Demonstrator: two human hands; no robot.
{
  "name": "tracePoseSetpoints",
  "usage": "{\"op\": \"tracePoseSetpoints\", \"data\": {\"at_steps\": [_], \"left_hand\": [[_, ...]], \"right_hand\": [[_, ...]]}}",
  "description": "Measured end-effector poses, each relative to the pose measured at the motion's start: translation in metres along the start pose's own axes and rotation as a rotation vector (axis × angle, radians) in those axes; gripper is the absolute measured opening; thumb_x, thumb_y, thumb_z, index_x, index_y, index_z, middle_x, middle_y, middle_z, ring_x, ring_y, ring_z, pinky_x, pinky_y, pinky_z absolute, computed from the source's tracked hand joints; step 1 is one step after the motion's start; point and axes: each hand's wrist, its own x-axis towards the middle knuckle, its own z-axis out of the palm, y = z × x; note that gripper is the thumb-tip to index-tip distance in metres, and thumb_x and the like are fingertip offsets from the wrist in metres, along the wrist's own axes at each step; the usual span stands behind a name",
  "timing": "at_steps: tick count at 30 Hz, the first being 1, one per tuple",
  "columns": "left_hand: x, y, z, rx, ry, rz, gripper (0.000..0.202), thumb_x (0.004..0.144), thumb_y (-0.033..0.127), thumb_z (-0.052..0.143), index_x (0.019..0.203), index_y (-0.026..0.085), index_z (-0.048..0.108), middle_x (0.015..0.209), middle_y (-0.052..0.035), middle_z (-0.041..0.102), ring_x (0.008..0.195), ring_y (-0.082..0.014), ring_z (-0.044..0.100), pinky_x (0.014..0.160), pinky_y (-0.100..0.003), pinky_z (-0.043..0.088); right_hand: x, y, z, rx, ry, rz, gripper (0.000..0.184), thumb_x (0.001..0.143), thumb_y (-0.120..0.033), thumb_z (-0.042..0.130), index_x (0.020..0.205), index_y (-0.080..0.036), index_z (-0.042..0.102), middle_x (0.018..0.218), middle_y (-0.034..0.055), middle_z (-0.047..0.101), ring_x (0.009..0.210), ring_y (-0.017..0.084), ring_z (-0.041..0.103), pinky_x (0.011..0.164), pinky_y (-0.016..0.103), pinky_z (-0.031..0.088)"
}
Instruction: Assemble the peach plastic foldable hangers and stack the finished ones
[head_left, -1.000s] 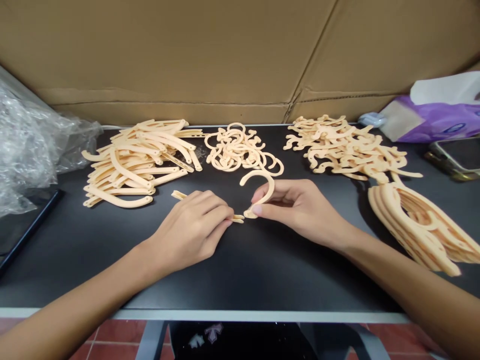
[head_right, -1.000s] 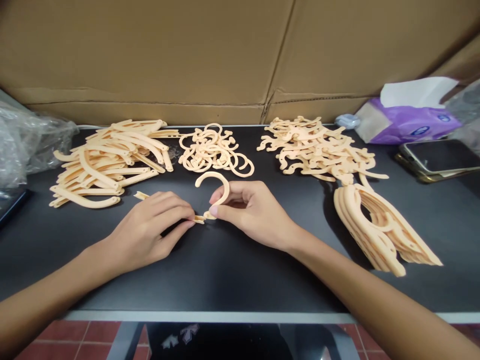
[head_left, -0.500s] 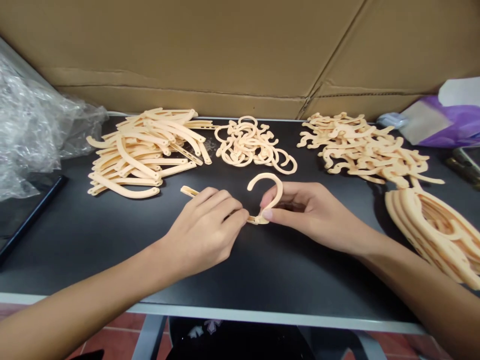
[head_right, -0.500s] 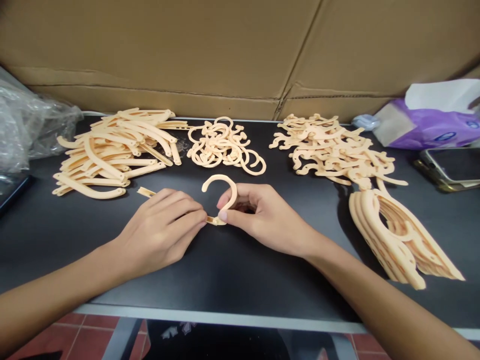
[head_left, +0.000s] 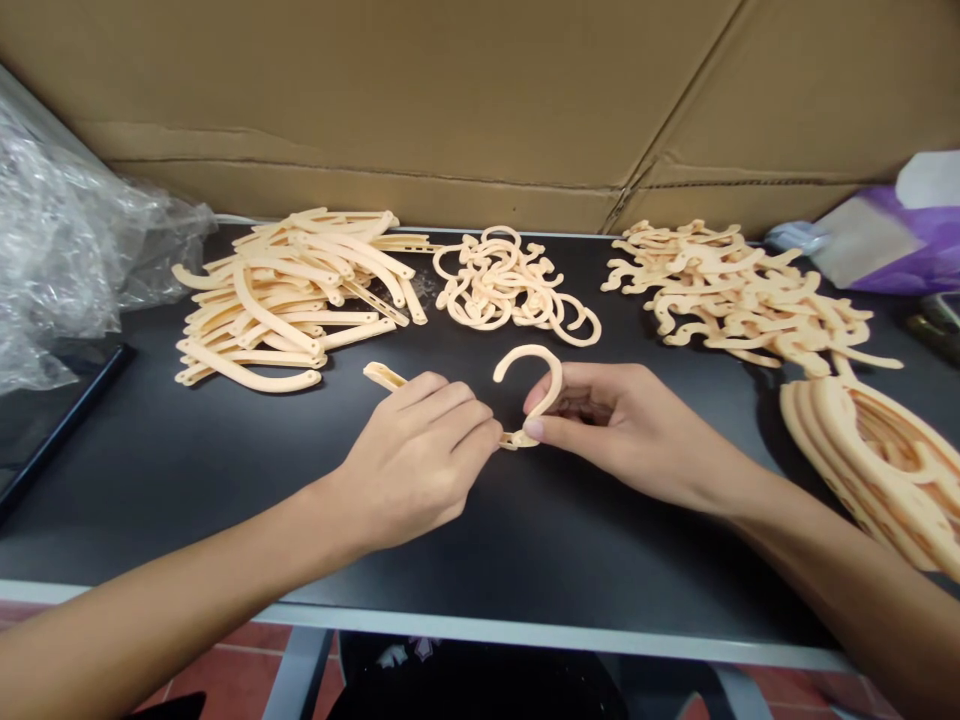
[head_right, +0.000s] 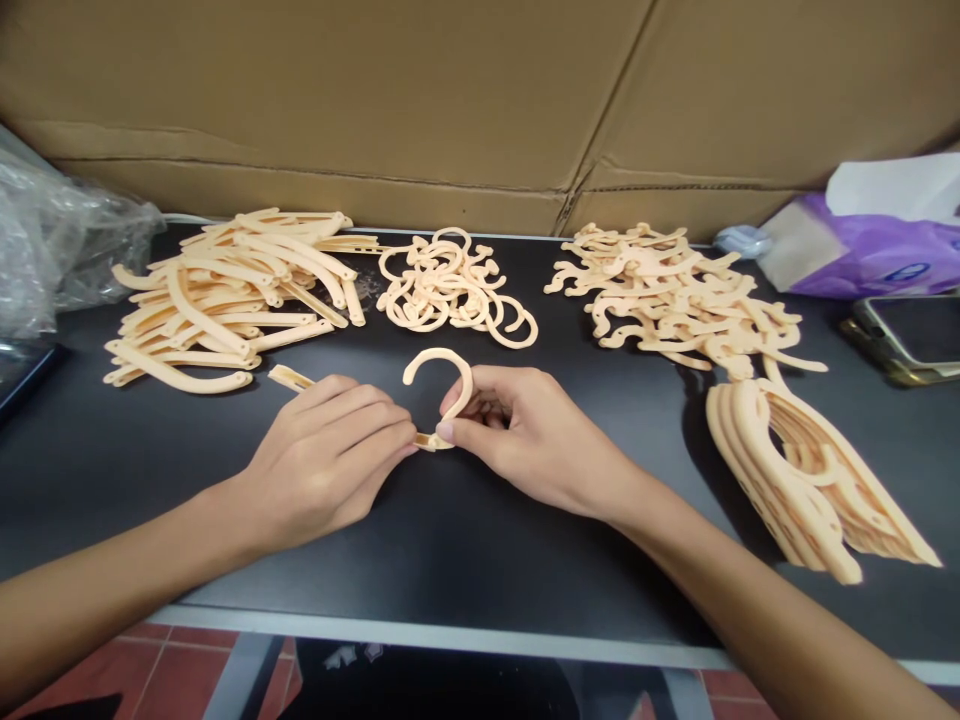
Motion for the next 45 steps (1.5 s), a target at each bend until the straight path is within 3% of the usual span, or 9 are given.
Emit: {"op": "tracePoseSetpoints", "data": {"at_steps": [9, 17, 22, 29, 36, 41, 45], "left_hand": [[0.000, -0.001, 0.001, 0.002, 0.011, 0.023, 0.014, 0.091, 0.007, 0.057, 0.084, 0.012, 0.068, 0.082, -0.0072, 0.074, 0.075, -0.0207, 0.064, 0.066, -0.036, 0.044], [0.002, -0.001, 0.000, -0.009, 0.014, -0.010, 0.017, 0.095, 0.014, 0.056, 0.081, 0.014, 0.066, 0.080, -0.0056, 0.073, 0.071, -0.0187, 0.062, 0.065, -0.035, 0.043], [0.002, 0.000, -0.001, -0.022, 0.014, -0.035, 0.017, 0.095, 0.013, 0.056, 0.081, 0.015, 0.066, 0.079, -0.0048, 0.073, 0.070, -0.0179, 0.062, 0.064, -0.035, 0.042], [-0.001, -0.001, -0.001, -0.072, 0.022, -0.079, 0.010, 0.093, 0.014, 0.061, 0.084, 0.014, 0.066, 0.079, -0.0053, 0.073, 0.072, -0.0194, 0.063, 0.067, -0.036, 0.045], [-0.001, -0.003, -0.002, -0.043, 0.041, -0.094, 0.013, 0.093, 0.012, 0.059, 0.102, 0.016, 0.067, 0.085, -0.0046, 0.074, 0.074, -0.0175, 0.062, 0.068, -0.034, 0.042], [-0.002, -0.002, -0.002, -0.026, 0.043, -0.107, 0.014, 0.094, 0.013, 0.059, 0.104, 0.018, 0.068, 0.085, -0.0037, 0.074, 0.072, -0.0167, 0.061, 0.066, -0.033, 0.042], [-0.003, 0.000, -0.002, 0.000, 0.062, -0.130, 0.013, 0.094, 0.015, 0.060, 0.104, 0.016, 0.069, 0.083, -0.0034, 0.073, 0.071, -0.0166, 0.063, 0.065, -0.031, 0.047]], "right_hand": [[0.004, -0.001, -0.001, -0.052, -0.051, 0.019, 0.008, 0.084, -0.028, 0.068, 0.082, -0.020, 0.064, 0.080, 0.0003, 0.066, 0.075, 0.016, 0.060, 0.070, 0.030, 0.048], [0.000, 0.001, 0.009, -0.169, 0.087, -0.021, 0.003, 0.083, -0.024, 0.065, 0.082, -0.021, 0.065, 0.075, -0.0008, 0.067, 0.067, 0.015, 0.057, 0.062, 0.028, 0.042], [-0.004, 0.002, 0.010, -0.201, 0.112, -0.070, 0.005, 0.085, -0.024, 0.066, 0.081, -0.021, 0.066, 0.063, -0.0039, 0.057, 0.057, 0.011, 0.044, 0.055, 0.027, 0.035], [-0.001, 0.007, 0.007, -0.109, 0.114, -0.047, 0.008, 0.082, -0.027, 0.069, 0.080, -0.019, 0.068, 0.069, -0.0018, 0.061, 0.061, 0.012, 0.049, 0.058, 0.027, 0.038], [0.001, 0.001, 0.002, 0.031, 0.141, -0.005, 0.019, 0.073, -0.034, 0.076, 0.070, -0.018, 0.066, 0.064, -0.0021, 0.058, 0.060, 0.011, 0.048, 0.056, 0.026, 0.038], [0.005, 0.001, -0.007, 0.007, 0.347, -0.052, 0.032, 0.074, -0.042, 0.073, 0.058, -0.018, 0.060, 0.054, -0.0036, 0.050, 0.054, 0.010, 0.042, 0.052, 0.025, 0.033], [0.007, 0.001, -0.011, 0.009, 0.437, -0.087, 0.026, 0.072, -0.041, 0.074, 0.061, -0.018, 0.067, 0.059, 0.0000, 0.061, 0.058, 0.012, 0.050, 0.056, 0.027, 0.038]]}}
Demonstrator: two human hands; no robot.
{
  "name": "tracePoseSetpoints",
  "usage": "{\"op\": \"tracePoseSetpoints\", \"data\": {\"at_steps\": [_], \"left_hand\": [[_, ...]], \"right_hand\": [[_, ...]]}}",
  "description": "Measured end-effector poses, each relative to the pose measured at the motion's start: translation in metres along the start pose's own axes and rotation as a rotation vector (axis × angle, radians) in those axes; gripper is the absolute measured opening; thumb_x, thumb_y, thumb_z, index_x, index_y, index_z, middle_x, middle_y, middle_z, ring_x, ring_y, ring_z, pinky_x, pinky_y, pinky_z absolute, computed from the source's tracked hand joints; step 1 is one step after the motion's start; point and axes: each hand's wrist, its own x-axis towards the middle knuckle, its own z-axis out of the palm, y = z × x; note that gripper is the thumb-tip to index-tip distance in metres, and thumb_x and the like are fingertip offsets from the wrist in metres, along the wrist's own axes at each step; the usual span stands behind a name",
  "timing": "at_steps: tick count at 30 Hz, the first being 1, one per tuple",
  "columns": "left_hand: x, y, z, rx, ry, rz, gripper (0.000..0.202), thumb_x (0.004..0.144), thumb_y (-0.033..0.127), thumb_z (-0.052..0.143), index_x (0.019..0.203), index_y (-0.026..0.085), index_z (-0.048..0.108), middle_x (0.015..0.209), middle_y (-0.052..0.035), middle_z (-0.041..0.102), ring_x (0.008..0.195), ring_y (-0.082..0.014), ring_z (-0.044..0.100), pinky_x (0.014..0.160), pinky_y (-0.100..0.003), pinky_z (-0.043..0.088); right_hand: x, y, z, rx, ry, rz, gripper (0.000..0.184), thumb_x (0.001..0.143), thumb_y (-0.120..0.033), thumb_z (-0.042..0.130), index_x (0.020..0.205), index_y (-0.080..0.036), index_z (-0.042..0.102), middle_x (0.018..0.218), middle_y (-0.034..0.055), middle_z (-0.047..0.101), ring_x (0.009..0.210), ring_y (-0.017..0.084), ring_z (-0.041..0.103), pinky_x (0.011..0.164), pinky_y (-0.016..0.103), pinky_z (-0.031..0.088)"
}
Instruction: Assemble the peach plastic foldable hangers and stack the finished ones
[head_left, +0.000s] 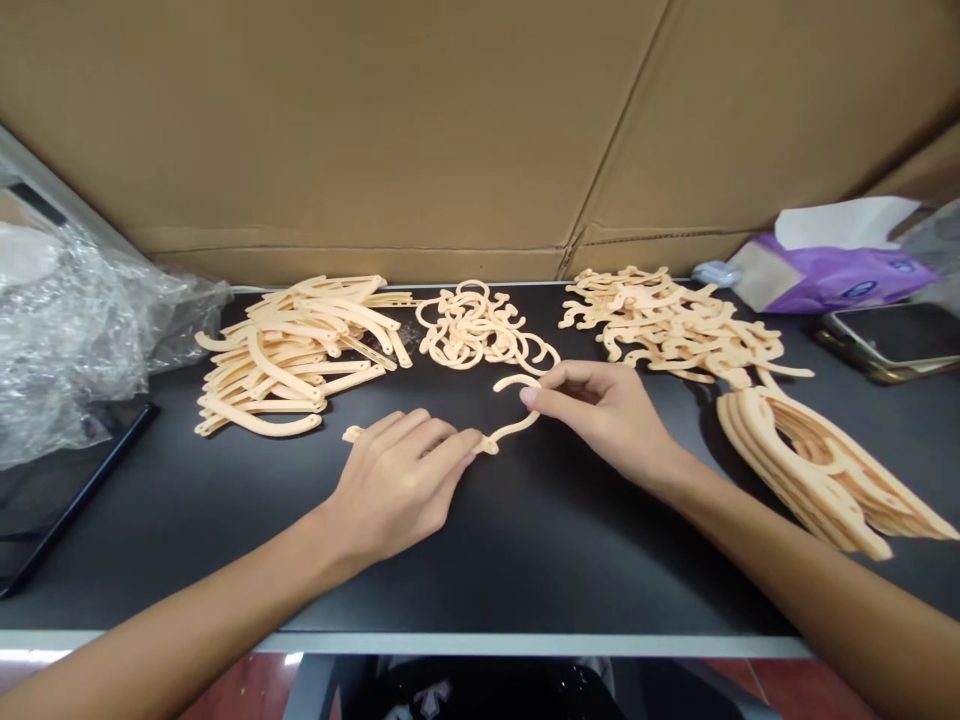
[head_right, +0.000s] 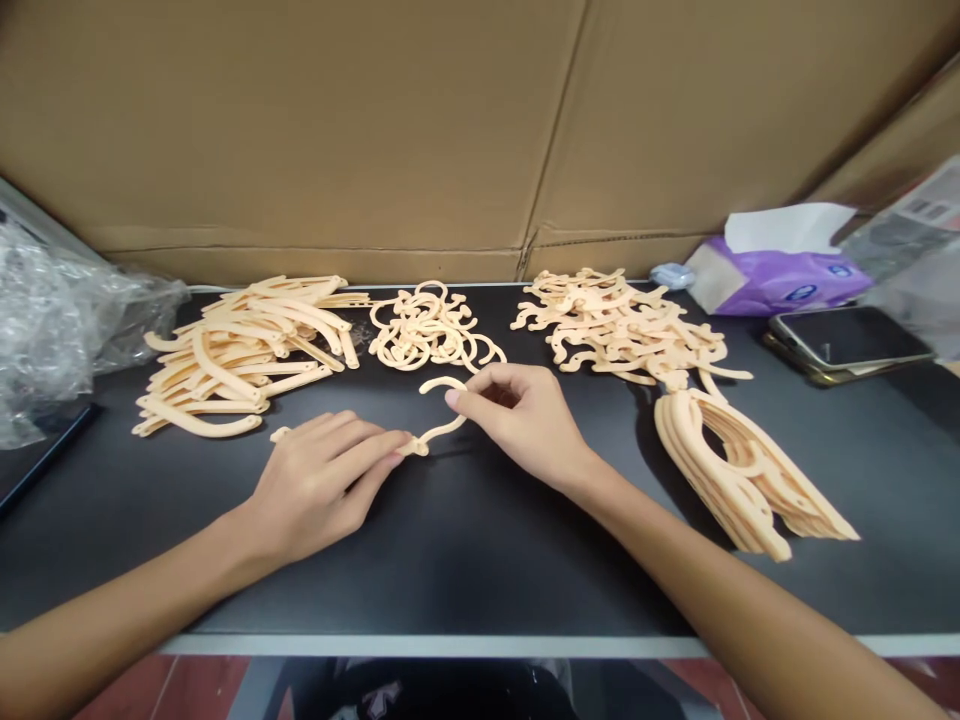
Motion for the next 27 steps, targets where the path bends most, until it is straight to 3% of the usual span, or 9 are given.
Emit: {"op": "tracePoseSetpoints", "data": {"at_steps": [6, 10, 13, 16, 18, 21, 27], "left_hand": [[0.000, -0.001, -0.001, 0.056, 0.024, -0.010, 0.014, 0.094, 0.015, 0.059, 0.101, 0.016, 0.071, 0.072, -0.0017, 0.071, 0.065, -0.0158, 0.063, 0.061, -0.030, 0.048], [0.000, -0.001, -0.001, 0.033, 0.024, -0.001, 0.013, 0.093, 0.014, 0.060, 0.098, 0.015, 0.072, 0.069, -0.0017, 0.069, 0.065, -0.0163, 0.061, 0.060, -0.029, 0.047], [0.000, -0.002, -0.001, 0.005, 0.016, 0.021, 0.013, 0.092, 0.013, 0.061, 0.101, 0.014, 0.071, 0.073, -0.0029, 0.071, 0.067, -0.0172, 0.062, 0.063, -0.030, 0.048], [-0.001, -0.003, 0.000, -0.023, 0.007, 0.050, 0.015, 0.092, 0.011, 0.061, 0.103, 0.013, 0.070, 0.079, -0.0042, 0.073, 0.070, -0.0176, 0.063, 0.066, -0.031, 0.049], [-0.001, -0.004, 0.001, -0.032, -0.001, 0.064, 0.015, 0.091, 0.010, 0.060, 0.102, 0.013, 0.069, 0.082, -0.0049, 0.073, 0.072, -0.0181, 0.064, 0.067, -0.032, 0.049], [-0.003, -0.004, 0.002, -0.029, -0.014, 0.063, 0.012, 0.092, 0.011, 0.060, 0.100, 0.014, 0.069, 0.082, -0.0047, 0.074, 0.071, -0.0182, 0.064, 0.065, -0.032, 0.048], [-0.001, -0.003, 0.003, -0.051, -0.028, 0.035, 0.011, 0.093, 0.016, 0.061, 0.101, 0.014, 0.069, 0.080, -0.0036, 0.073, 0.066, -0.0163, 0.062, 0.063, -0.030, 0.050]], "right_hand": [[0.001, 0.003, -0.002, -0.123, 0.119, -0.047, 0.026, 0.078, -0.042, 0.071, 0.064, -0.020, 0.069, 0.060, 0.0003, 0.062, 0.057, 0.013, 0.048, 0.055, 0.029, 0.037], [-0.003, 0.009, 0.001, -0.324, 0.148, -0.241, 0.015, 0.083, -0.033, 0.068, 0.074, -0.020, 0.071, 0.068, 0.0016, 0.067, 0.062, 0.015, 0.055, 0.060, 0.031, 0.043], [-0.006, 0.013, 0.006, -0.425, 0.071, -0.512, 0.009, 0.087, -0.024, 0.064, 0.087, -0.021, 0.073, 0.082, 0.0052, 0.073, 0.078, 0.020, 0.063, 0.076, 0.036, 0.051], [-0.011, 0.016, 0.010, -0.524, -0.079, -0.742, 0.021, 0.092, -0.017, 0.058, 0.108, -0.021, 0.073, 0.108, 0.0098, 0.074, 0.101, 0.024, 0.063, 0.093, 0.044, 0.051], [-0.014, 0.017, 0.012, -0.619, -0.177, -0.821, 0.028, 0.095, -0.015, 0.054, 0.118, -0.018, 0.070, 0.124, 0.0123, 0.069, 0.115, 0.027, 0.057, 0.098, 0.046, 0.049], [-0.017, 0.017, 0.014, -0.725, -0.231, -0.826, 0.029, 0.098, -0.016, 0.051, 0.121, -0.012, 0.068, 0.121, 0.0124, 0.071, 0.120, 0.029, 0.055, 0.099, 0.048, 0.047], [-0.018, 0.018, 0.013, -0.706, -0.170, -0.776, 0.022, 0.097, -0.017, 0.055, 0.112, -0.012, 0.071, 0.102, 0.0092, 0.075, 0.109, 0.026, 0.058, 0.096, 0.046, 0.046]]}}
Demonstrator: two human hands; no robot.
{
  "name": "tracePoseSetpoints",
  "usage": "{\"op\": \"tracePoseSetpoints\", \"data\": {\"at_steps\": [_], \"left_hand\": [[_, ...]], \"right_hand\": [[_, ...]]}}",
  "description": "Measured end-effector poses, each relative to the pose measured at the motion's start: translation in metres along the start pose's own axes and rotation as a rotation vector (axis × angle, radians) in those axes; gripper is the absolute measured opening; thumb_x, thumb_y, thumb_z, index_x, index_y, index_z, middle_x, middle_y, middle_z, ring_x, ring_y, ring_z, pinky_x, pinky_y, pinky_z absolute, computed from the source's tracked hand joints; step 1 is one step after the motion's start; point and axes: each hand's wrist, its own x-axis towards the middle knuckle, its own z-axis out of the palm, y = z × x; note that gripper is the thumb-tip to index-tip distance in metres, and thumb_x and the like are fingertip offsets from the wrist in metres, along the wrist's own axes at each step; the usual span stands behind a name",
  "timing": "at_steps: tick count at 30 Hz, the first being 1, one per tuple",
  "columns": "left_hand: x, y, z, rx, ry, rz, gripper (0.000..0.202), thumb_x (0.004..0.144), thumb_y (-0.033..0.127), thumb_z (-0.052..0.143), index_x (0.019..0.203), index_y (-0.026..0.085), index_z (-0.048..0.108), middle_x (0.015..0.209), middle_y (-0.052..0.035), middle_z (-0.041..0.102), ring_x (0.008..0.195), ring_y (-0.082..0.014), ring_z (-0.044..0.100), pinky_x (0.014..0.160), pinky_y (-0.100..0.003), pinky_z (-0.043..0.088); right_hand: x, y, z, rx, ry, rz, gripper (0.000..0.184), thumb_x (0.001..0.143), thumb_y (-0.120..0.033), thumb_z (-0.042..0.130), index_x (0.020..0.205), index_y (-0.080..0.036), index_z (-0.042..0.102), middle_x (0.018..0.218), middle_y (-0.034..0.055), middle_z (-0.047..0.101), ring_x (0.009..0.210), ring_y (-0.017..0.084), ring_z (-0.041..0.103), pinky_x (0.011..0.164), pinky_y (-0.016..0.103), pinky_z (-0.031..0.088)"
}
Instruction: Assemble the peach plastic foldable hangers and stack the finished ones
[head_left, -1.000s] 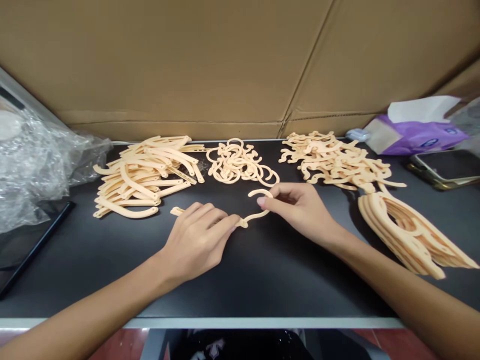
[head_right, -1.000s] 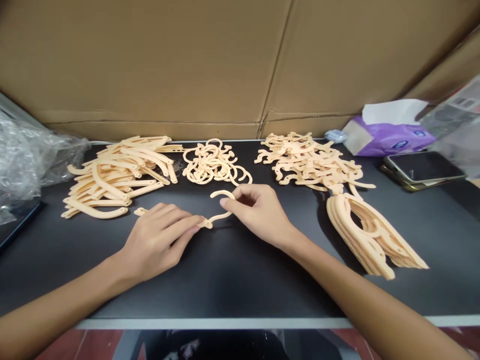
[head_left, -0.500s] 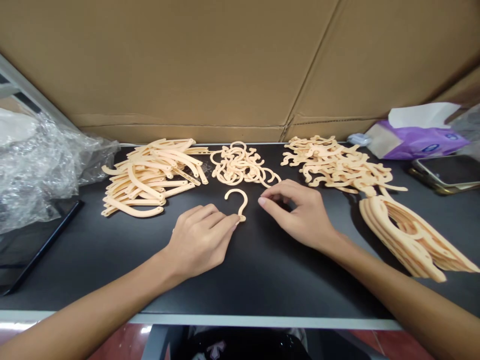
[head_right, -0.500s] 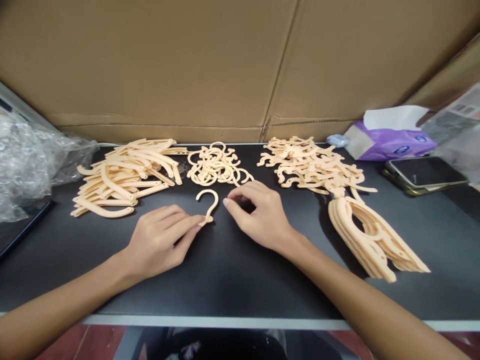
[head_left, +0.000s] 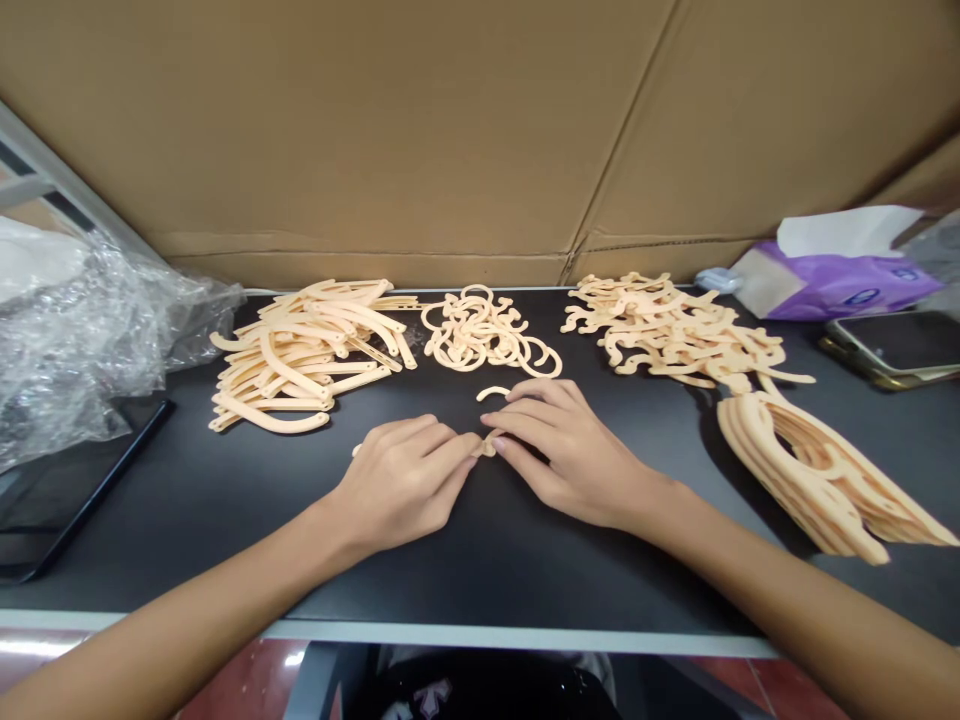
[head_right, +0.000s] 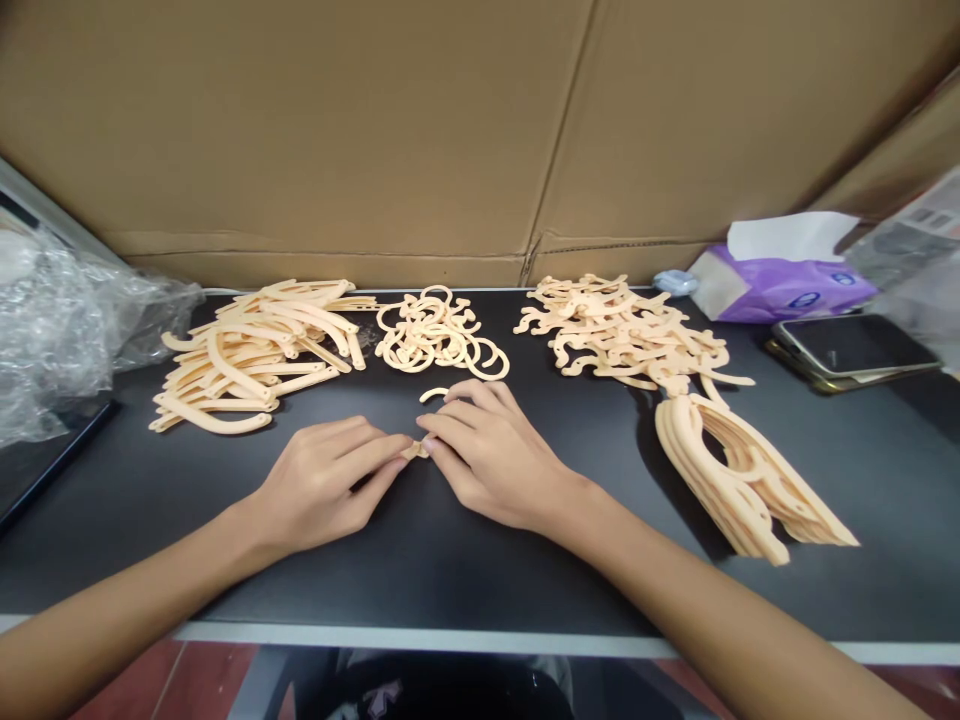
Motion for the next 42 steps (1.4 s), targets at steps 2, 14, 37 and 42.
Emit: {"op": "tracePoseSetpoints", "data": {"at_steps": [2, 14, 37, 42], "left_hand": [[0.004, -0.003, -0.005, 0.015, 0.020, 0.004, 0.011, 0.093, 0.017, 0.062, 0.100, 0.014, 0.069, 0.080, -0.0036, 0.073, 0.066, -0.0161, 0.062, 0.061, -0.029, 0.049], [-0.074, -0.049, -0.071, 0.462, -0.090, -0.492, 0.019, 0.094, 0.029, 0.055, 0.104, 0.018, 0.066, 0.104, -0.0124, 0.071, 0.101, -0.0345, 0.060, 0.090, -0.049, 0.046], [-0.044, 0.010, -0.079, 0.105, 0.181, -0.475, 0.032, 0.090, 0.025, 0.066, 0.121, 0.025, 0.059, 0.096, -0.0005, 0.072, 0.089, -0.0196, 0.069, 0.092, -0.034, 0.052], [0.009, 0.024, -0.069, -0.245, 0.150, -0.424, 0.037, 0.089, 0.022, 0.066, 0.125, 0.027, 0.066, 0.098, -0.0017, 0.072, 0.086, -0.0155, 0.067, 0.090, -0.030, 0.055]], "right_hand": [[0.000, 0.002, 0.002, 0.014, -0.010, -0.001, 0.020, 0.097, -0.017, 0.056, 0.107, -0.013, 0.072, 0.099, 0.0083, 0.074, 0.107, 0.025, 0.058, 0.096, 0.044, 0.045], [-0.002, 0.007, 0.010, 0.022, 0.054, -0.033, 0.020, 0.096, -0.012, 0.054, 0.096, -0.014, 0.073, 0.095, 0.0092, 0.071, 0.103, 0.025, 0.057, 0.090, 0.043, 0.047], [0.000, 0.009, 0.012, 0.020, 0.201, -0.036, 0.022, 0.096, -0.014, 0.050, 0.098, -0.015, 0.072, 0.095, 0.0101, 0.073, 0.100, 0.025, 0.057, 0.089, 0.043, 0.047], [0.003, 0.007, 0.006, 0.012, 0.262, -0.003, 0.024, 0.096, -0.013, 0.049, 0.108, -0.016, 0.069, 0.099, 0.0110, 0.073, 0.101, 0.026, 0.058, 0.088, 0.044, 0.047]]}}
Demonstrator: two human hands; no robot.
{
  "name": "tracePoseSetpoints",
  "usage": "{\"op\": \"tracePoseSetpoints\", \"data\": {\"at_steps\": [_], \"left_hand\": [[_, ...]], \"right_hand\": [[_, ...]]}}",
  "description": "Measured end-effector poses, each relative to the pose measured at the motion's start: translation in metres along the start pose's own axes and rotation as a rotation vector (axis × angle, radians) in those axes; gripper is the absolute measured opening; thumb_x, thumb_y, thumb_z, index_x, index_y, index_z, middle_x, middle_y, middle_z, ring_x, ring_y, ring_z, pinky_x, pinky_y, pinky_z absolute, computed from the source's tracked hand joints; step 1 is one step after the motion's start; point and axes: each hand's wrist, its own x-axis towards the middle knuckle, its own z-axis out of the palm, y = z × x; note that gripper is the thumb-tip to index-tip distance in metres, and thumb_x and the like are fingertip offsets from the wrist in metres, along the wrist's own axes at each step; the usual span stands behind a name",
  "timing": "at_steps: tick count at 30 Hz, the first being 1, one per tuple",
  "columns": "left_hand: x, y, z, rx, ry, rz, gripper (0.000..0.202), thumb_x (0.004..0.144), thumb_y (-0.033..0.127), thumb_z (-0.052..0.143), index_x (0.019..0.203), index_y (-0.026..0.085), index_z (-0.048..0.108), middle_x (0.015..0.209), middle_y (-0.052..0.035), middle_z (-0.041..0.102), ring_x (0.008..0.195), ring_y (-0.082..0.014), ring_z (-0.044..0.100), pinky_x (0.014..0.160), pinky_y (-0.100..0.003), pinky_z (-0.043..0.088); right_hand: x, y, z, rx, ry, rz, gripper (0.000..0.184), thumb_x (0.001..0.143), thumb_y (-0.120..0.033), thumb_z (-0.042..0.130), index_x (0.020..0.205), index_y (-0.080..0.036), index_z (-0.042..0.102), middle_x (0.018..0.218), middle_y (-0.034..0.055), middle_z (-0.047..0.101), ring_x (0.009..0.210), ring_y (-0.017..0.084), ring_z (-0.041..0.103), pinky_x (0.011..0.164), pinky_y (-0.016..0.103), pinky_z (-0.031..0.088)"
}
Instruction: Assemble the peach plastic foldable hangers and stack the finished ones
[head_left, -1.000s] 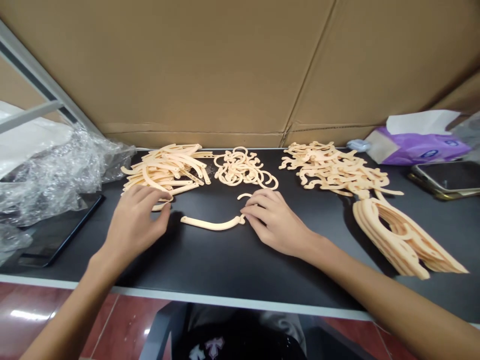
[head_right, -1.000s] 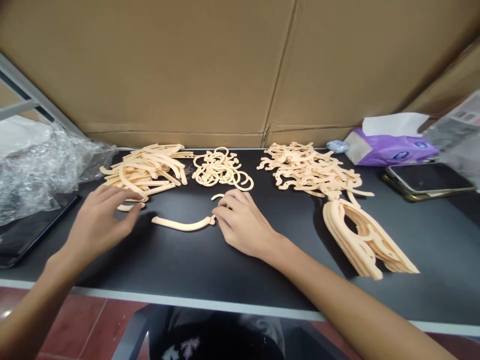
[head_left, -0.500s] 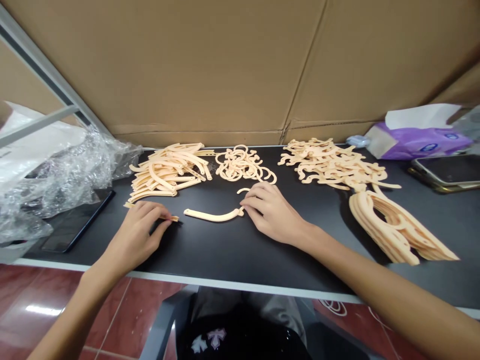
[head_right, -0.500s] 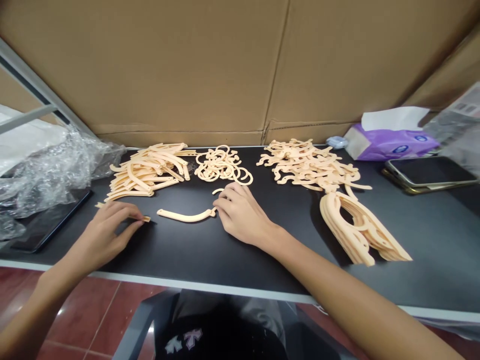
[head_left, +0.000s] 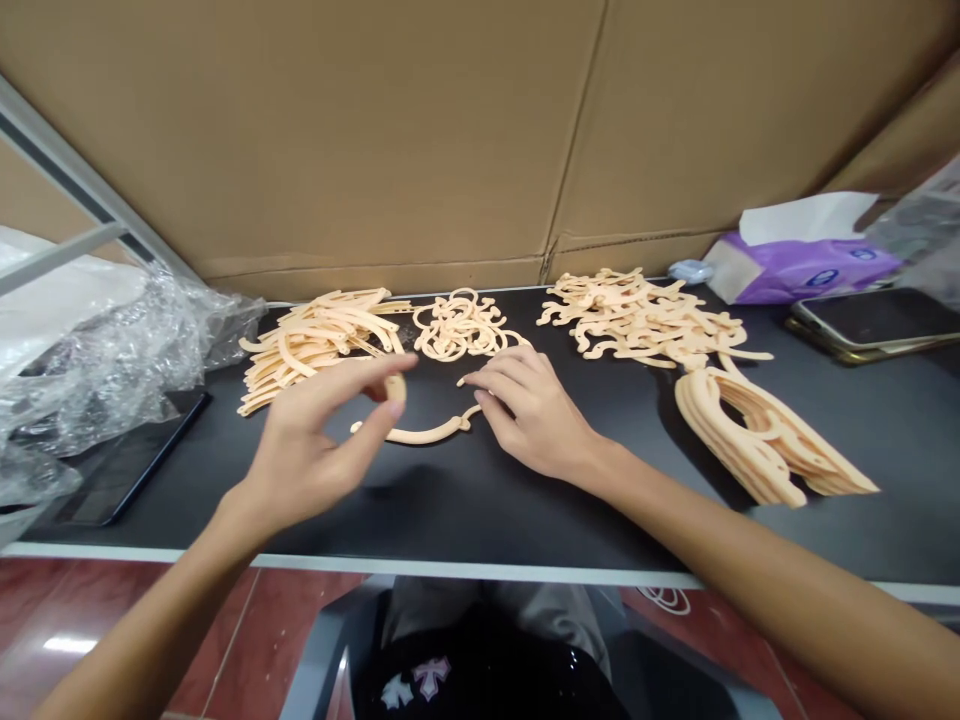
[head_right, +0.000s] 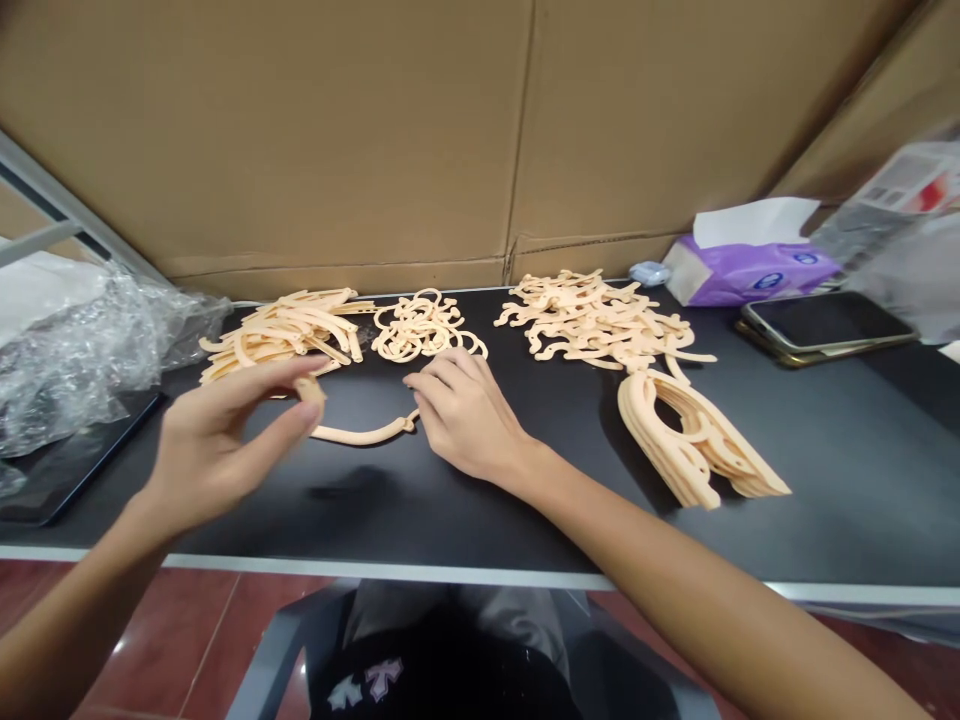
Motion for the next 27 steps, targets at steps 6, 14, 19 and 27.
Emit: {"op": "tracePoseSetpoints", "data": {"at_steps": [6, 14, 19, 27], "left_hand": [[0.049, -0.001, 0.037, -0.460, -0.025, -0.228, 0.027, 0.075, 0.030, 0.080, 0.096, 0.017, 0.071, 0.085, -0.0030, 0.073, 0.075, -0.0158, 0.070, 0.073, -0.027, 0.059], [0.052, -0.029, 0.058, -0.688, 0.004, -0.355, 0.030, 0.067, 0.031, 0.086, 0.080, 0.016, 0.064, 0.073, 0.0003, 0.069, 0.065, -0.0121, 0.066, 0.067, -0.025, 0.059], [0.043, -0.033, 0.059, -0.694, 0.002, -0.402, 0.033, 0.067, 0.034, 0.086, 0.074, 0.017, 0.058, 0.067, 0.0017, 0.067, 0.059, -0.0119, 0.064, 0.060, -0.024, 0.056], [0.039, -0.028, 0.063, -0.637, -0.013, -0.392, 0.039, 0.069, 0.040, 0.083, 0.065, 0.019, 0.051, 0.059, 0.0031, 0.061, 0.054, -0.0105, 0.058, 0.052, -0.022, 0.048]], "right_hand": [[0.002, 0.001, -0.003, -0.028, 0.038, 0.060, 0.031, 0.092, -0.010, 0.051, 0.120, -0.015, 0.063, 0.105, 0.0120, 0.074, 0.102, 0.028, 0.060, 0.089, 0.045, 0.047], [0.001, 0.004, -0.002, 0.001, 0.032, 0.076, 0.034, 0.090, -0.011, 0.054, 0.123, -0.014, 0.060, 0.101, 0.0110, 0.073, 0.099, 0.027, 0.060, 0.090, 0.044, 0.048], [-0.001, 0.003, -0.003, 0.080, -0.002, 0.007, 0.038, 0.090, -0.018, 0.058, 0.128, -0.019, 0.056, 0.105, 0.0097, 0.072, 0.098, 0.026, 0.060, 0.090, 0.046, 0.050], [0.006, -0.009, -0.010, 0.644, -0.094, 0.416, 0.031, 0.081, -0.031, 0.077, 0.109, -0.021, 0.070, 0.093, 0.0026, 0.076, 0.083, 0.018, 0.070, 0.077, 0.034, 0.057]]}}
